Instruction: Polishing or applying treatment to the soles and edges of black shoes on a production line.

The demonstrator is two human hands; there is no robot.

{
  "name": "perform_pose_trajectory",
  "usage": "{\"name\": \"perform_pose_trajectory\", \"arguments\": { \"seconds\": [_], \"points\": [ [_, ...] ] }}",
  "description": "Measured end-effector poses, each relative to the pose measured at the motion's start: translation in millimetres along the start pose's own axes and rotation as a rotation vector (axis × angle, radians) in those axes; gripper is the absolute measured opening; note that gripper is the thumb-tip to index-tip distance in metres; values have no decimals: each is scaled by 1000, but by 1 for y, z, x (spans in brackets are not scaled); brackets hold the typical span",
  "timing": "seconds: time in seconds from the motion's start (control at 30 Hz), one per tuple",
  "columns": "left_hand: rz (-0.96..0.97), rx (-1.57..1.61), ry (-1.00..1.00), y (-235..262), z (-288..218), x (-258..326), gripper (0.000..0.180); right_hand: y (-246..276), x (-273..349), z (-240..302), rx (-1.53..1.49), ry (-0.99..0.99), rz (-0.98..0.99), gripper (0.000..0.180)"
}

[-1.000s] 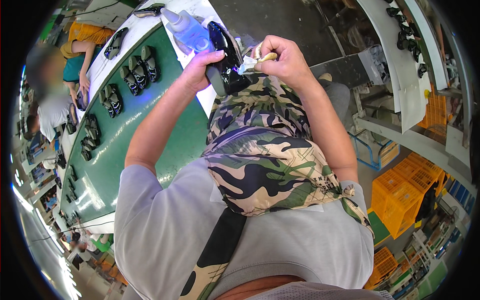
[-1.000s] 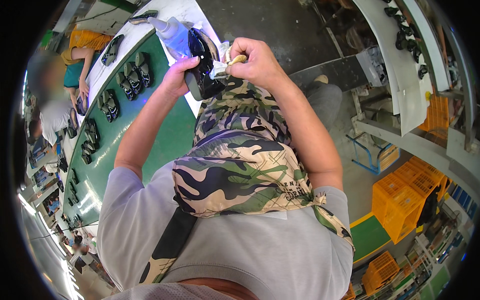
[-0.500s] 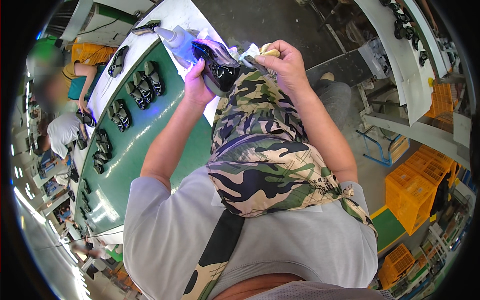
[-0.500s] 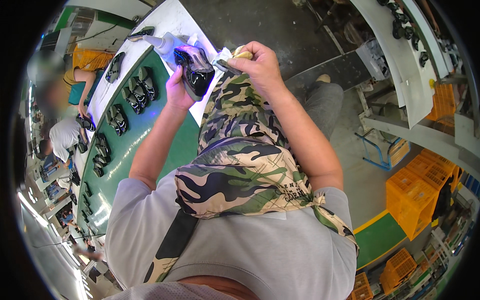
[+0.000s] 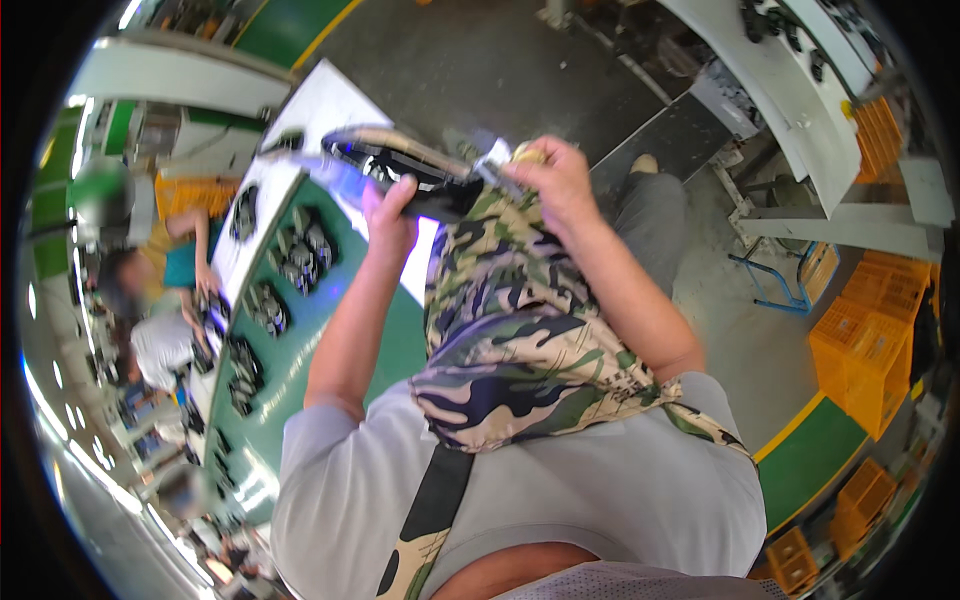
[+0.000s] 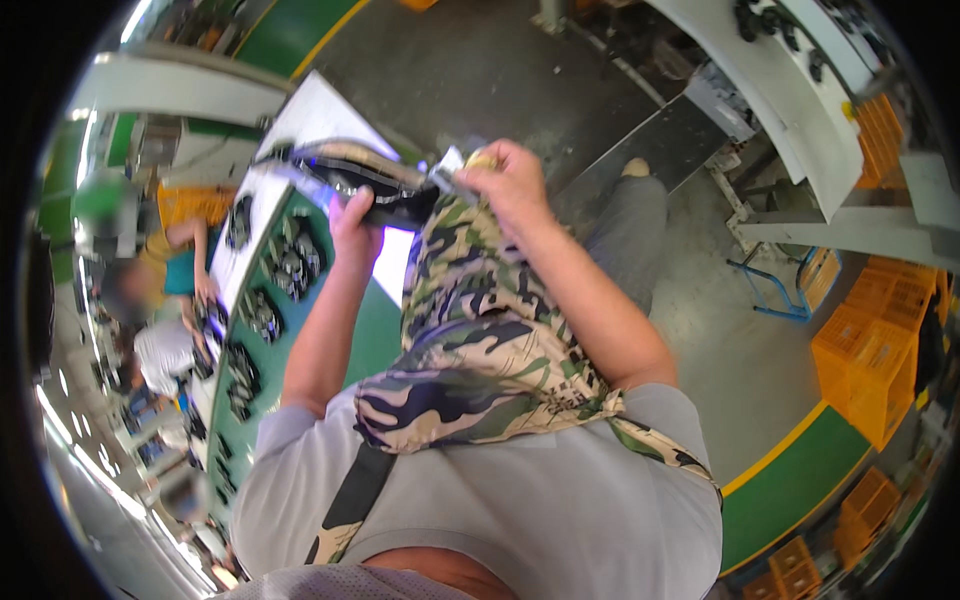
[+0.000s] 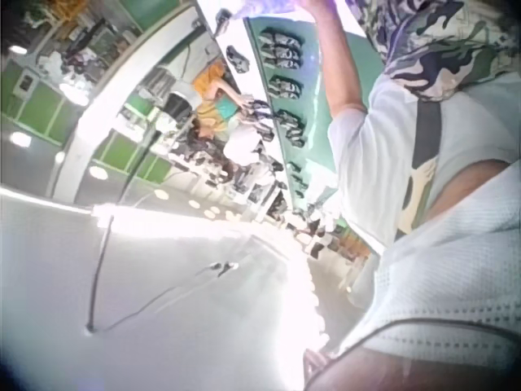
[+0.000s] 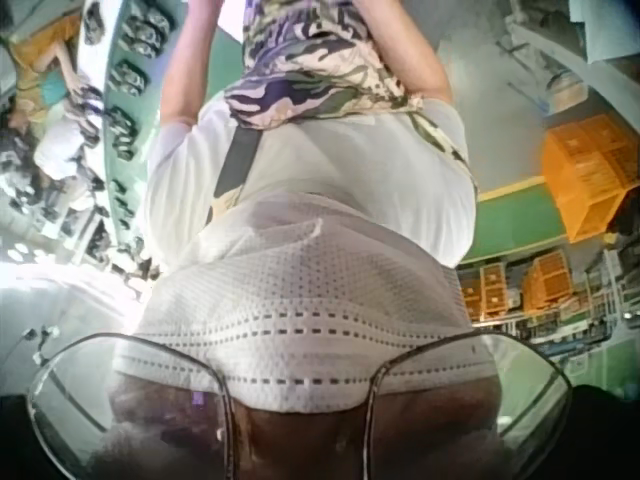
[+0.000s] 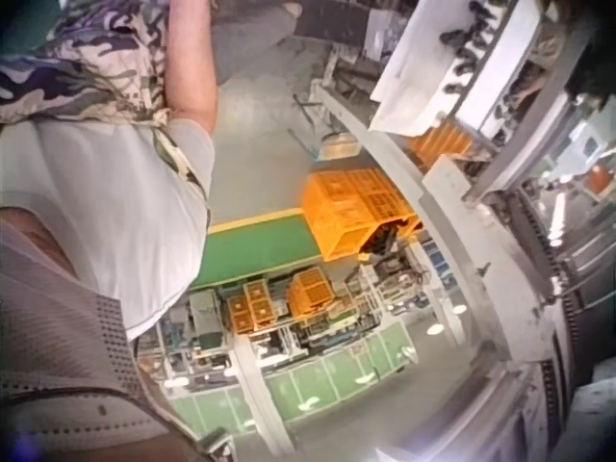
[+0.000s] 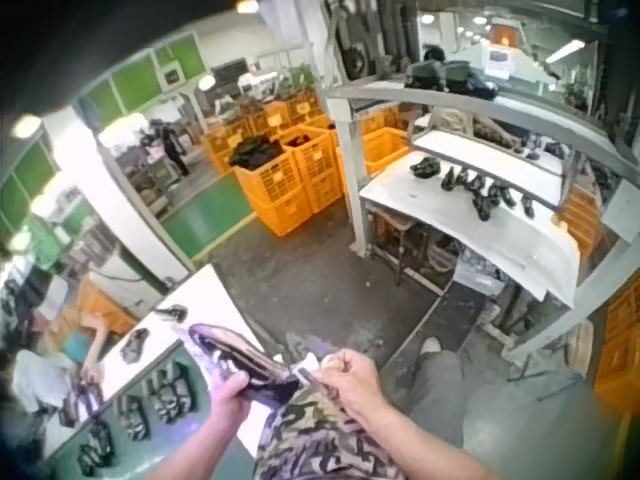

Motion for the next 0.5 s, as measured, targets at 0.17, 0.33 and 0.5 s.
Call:
{"name": "perform_pose_trajectory", "arguments": {
  "seconds": [0.17,0.33,0.5],
  "points": [
    [98,-325,-127,-35,-14,-18,68,13,-6,3,-191,-23,-43,19],
    [205,-321,-189,-111,-61,-55,58,59,-17,32,-511,98,-157,19],
    [283,-281,-311,-211,-136,-116,59,148,-32,-9,-532,48,-435,19]
  ]
}}
Point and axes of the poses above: each hand's wrist, its own x-axis away from the middle knuckle, its own y-axis out of the back of the hand, z = x × y, the point moved 7 cm from there along -x, towards the middle knuckle, and after that the axes turned 11 degrees about -x, right-handed, at the moved point
